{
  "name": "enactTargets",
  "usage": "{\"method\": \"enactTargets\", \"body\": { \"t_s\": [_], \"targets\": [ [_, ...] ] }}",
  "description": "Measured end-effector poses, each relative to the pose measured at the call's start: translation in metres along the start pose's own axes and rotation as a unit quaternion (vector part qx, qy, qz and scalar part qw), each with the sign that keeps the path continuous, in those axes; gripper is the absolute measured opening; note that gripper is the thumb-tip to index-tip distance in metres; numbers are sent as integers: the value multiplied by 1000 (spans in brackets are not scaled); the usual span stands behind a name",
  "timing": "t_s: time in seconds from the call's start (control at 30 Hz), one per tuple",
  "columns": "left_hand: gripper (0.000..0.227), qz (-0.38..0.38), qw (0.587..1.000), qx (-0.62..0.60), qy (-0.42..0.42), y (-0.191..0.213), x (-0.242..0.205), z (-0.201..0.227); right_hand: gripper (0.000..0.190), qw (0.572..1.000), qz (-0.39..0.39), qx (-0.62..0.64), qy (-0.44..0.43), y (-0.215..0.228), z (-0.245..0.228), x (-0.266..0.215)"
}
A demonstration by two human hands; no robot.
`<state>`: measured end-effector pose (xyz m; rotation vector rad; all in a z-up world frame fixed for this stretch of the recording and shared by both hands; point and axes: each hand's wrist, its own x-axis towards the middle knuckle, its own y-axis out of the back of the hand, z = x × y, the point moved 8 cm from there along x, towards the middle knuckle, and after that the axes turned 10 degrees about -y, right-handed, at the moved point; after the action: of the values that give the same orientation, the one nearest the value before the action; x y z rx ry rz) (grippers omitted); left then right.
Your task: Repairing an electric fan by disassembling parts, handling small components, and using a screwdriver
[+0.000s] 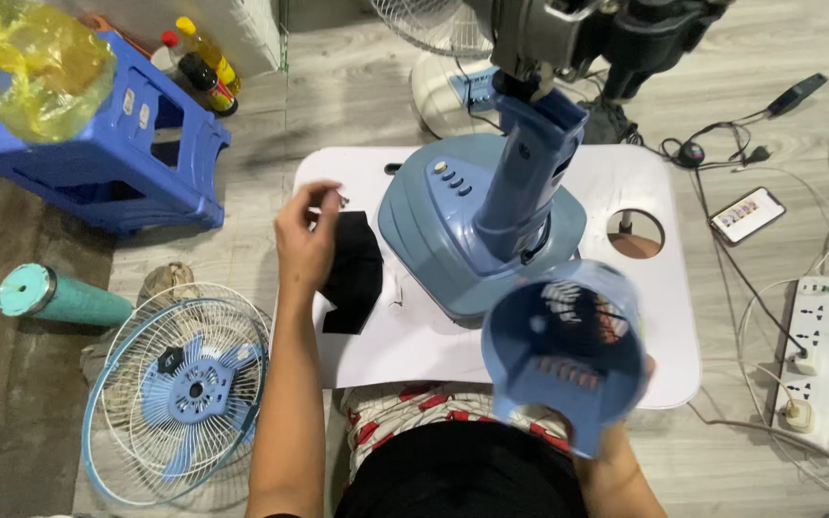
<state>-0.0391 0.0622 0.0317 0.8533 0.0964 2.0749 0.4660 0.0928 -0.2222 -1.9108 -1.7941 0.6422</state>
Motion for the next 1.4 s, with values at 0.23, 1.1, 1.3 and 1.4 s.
{"method": "enactTargets", "body": {
  "t_s": [0.23, 1.1, 1.3, 1.4],
  "targets": [
    [52, -190, 945, -265, 38, -37, -88, 67, 33, 971, -74, 39, -222, -15, 78, -32],
    [40, 30, 761, 525, 380, 344, -310, -172, 28, 705, -463, -537, 12, -362, -13, -68],
    [74, 284, 888, 32, 362, 331, -353, -207, 41, 639, -432, -601, 211, -476, 64, -41],
    [45, 217, 889, 150, 374, 361, -357, -176, 50, 491, -406, -694, 335, -489, 175, -13]
  ]
}}
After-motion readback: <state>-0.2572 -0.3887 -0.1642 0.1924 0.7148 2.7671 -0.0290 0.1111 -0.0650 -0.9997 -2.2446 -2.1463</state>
